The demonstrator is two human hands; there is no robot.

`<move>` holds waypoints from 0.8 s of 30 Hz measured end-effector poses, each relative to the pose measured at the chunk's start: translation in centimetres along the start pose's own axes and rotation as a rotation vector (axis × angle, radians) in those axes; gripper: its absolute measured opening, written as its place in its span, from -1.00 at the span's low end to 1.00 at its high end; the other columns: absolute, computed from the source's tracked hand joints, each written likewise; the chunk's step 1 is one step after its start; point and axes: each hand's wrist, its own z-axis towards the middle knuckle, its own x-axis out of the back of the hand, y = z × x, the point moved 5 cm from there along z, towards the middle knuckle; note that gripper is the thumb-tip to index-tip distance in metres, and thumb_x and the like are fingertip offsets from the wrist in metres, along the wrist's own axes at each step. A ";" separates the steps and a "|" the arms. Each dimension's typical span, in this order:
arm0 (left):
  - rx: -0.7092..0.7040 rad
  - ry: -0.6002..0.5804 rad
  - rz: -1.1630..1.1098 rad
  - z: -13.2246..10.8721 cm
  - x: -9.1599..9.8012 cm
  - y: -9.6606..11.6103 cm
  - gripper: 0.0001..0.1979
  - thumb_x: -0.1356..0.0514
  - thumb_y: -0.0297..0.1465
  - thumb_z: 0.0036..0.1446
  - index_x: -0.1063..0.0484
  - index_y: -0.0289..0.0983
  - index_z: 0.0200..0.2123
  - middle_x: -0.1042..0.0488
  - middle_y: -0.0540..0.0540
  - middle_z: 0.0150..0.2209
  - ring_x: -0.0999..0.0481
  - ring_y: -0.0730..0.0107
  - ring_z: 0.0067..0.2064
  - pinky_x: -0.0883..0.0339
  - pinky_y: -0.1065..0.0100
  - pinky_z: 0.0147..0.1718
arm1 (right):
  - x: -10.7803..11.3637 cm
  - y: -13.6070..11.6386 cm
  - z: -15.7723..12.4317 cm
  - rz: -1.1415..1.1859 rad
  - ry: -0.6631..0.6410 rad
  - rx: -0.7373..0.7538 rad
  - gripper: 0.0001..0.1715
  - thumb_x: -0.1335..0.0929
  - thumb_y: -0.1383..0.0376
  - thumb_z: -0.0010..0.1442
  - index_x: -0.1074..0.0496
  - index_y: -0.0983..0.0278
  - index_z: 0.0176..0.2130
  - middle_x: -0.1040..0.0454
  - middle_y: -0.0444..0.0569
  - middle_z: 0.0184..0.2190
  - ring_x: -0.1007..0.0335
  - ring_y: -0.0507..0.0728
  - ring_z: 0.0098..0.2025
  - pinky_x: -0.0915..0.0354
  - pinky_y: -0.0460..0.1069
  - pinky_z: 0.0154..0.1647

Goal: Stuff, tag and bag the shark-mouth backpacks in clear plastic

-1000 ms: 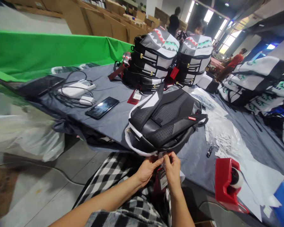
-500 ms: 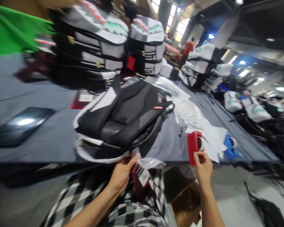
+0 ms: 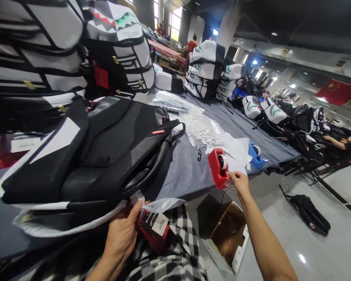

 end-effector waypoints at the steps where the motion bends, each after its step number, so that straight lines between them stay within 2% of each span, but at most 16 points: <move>1: 0.002 0.009 0.008 0.0 0.0 0.0 -0.37 -0.57 -0.13 -0.41 -0.51 -0.26 -0.23 -0.59 -0.02 -0.26 -0.59 0.21 -0.07 -0.47 0.25 0.02 | 0.4 -0.3 -0.3 -0.003 0.021 0.017 -0.29 -0.44 -0.31 -0.28 -0.46 0.29 -0.58 -0.47 0.00 -0.58 -0.30 0.13 -0.46 -0.22 0.03 -0.39; 4: 0.008 0.030 0.030 -0.2 0.0 0.0 -0.35 -0.58 -0.12 -0.45 -0.52 -0.26 -0.24 -0.60 -0.02 -0.26 -0.61 0.26 -0.22 -0.53 0.25 -0.11 | 1.7 -0.2 -2.3 0.028 0.081 0.047 -0.38 -0.46 -0.24 -0.14 -0.43 0.26 -0.51 -0.46 -0.06 -0.53 -0.29 0.09 -0.43 -0.21 -0.03 -0.40; 6: -0.004 0.040 0.035 -0.2 -0.1 0.0 -0.34 -0.58 -0.11 -0.45 -0.53 -0.25 -0.24 -0.60 -0.01 -0.27 -0.62 0.29 -0.27 -0.55 0.27 -0.17 | 1.9 1.0 -3.9 0.215 0.069 -0.055 -0.41 -0.51 -0.19 -0.15 -0.37 0.23 -0.48 -0.39 -0.13 -0.57 -0.20 0.03 -0.51 -0.12 -0.09 -0.54; 8: -0.017 0.053 0.042 -0.3 0.0 -0.1 -0.35 -0.58 -0.10 -0.46 -0.54 -0.26 -0.25 -0.61 -0.01 -0.27 -0.62 0.29 -0.29 -0.55 0.28 -0.18 | 0.6 2.4 -5.5 0.466 0.002 -0.205 -0.34 -0.55 -0.19 -0.24 -0.25 0.20 -0.50 -0.26 -0.23 -0.63 -0.03 -0.04 -0.61 0.07 -0.15 -0.67; 10: -0.023 0.059 0.050 -0.2 0.1 -0.3 -0.37 -0.57 -0.10 -0.44 -0.54 -0.27 -0.26 -0.61 -0.03 -0.28 -0.62 0.28 -0.28 -0.54 0.27 -0.18 | -1.9 2.8 -7.1 0.623 -0.103 -0.297 -0.25 -0.56 -0.19 -0.31 -0.12 0.17 -0.53 -0.09 -0.32 -0.67 0.15 -0.08 -0.64 0.22 -0.19 -0.72; 12: -0.026 0.066 0.067 -0.1 0.4 -0.6 -0.39 -0.56 -0.10 -0.39 -0.54 -0.28 -0.25 -0.61 -0.05 -0.27 -0.61 0.26 -0.28 -0.53 0.24 -0.16 | -5.2 1.9 -9.1 0.663 -0.237 -0.321 -0.22 -0.56 -0.19 -0.31 -0.06 0.16 -0.54 0.01 -0.35 -0.66 0.26 -0.09 -0.64 0.25 -0.20 -0.74; 14: -0.033 0.062 0.093 0.0 0.6 -0.9 -0.40 -0.54 -0.10 -0.32 -0.54 -0.30 -0.22 -0.61 -0.08 -0.24 -0.61 0.24 -0.25 -0.50 0.23 -0.13 | -9.0 -0.3 -11.9 0.702 -0.439 -0.357 -0.27 -0.55 -0.18 -0.21 -0.09 0.16 -0.53 0.03 -0.35 -0.65 0.32 -0.09 -0.63 0.26 -0.20 -0.75; 16: -0.058 0.037 0.117 0.0 0.6 -1.0 -0.41 -0.52 -0.10 -0.26 -0.53 -0.30 -0.19 -0.61 -0.11 -0.21 -0.60 0.22 -0.20 -0.47 0.22 -0.09 | -12.6 -3.6 -15.1 0.736 -0.722 -0.371 -0.36 -0.49 -0.18 -0.02 -0.14 0.17 -0.48 0.03 -0.34 -0.63 0.33 -0.08 -0.63 0.26 -0.19 -0.74; 17: -0.080 0.018 0.125 0.1 0.4 -1.0 -0.41 -0.51 -0.10 -0.24 -0.52 -0.31 -0.17 -0.61 -0.12 -0.20 -0.60 0.21 -0.18 -0.45 0.21 -0.07 | -14.0 -5.5 -16.4 0.735 -0.861 -0.333 -0.40 -0.45 -0.18 0.05 -0.16 0.17 -0.45 0.03 -0.35 -0.63 0.32 -0.08 -0.63 0.24 -0.18 -0.73; 19: -0.131 -0.012 0.142 0.0 0.1 -0.6 -0.43 -0.49 -0.10 -0.21 -0.51 -0.31 -0.17 -0.60 -0.12 -0.20 -0.58 0.21 -0.17 -0.43 0.21 -0.05 | -15.9 -9.4 -18.0 0.666 -1.060 -0.125 -0.45 -0.41 -0.16 0.14 -0.21 0.19 -0.42 -0.03 -0.33 -0.63 0.19 -0.06 -0.62 0.11 -0.16 -0.68; 22: -0.196 -0.043 0.143 -0.1 -0.4 0.2 -0.46 -0.48 -0.09 -0.20 -0.51 -0.30 -0.21 -0.60 -0.12 -0.22 -0.57 0.22 -0.18 -0.42 0.23 -0.07 | -17.6 -14.1 -17.8 0.468 -1.120 0.337 -0.54 -0.37 -0.08 0.24 -0.33 0.24 -0.40 -0.26 -0.22 -0.56 -0.13 -0.01 -0.52 -0.17 -0.11 -0.47; 24: -0.221 -0.082 0.116 -0.3 -0.8 0.7 -0.47 -0.47 -0.07 -0.19 -0.51 -0.30 -0.23 -0.60 -0.14 -0.21 -0.57 0.19 -0.16 -0.41 0.22 -0.06 | -18.7 -15.7 -17.2 0.323 -1.095 0.557 -0.60 -0.32 0.01 0.31 -0.37 0.24 -0.39 -0.33 -0.19 -0.51 -0.22 0.01 -0.46 -0.21 -0.08 -0.38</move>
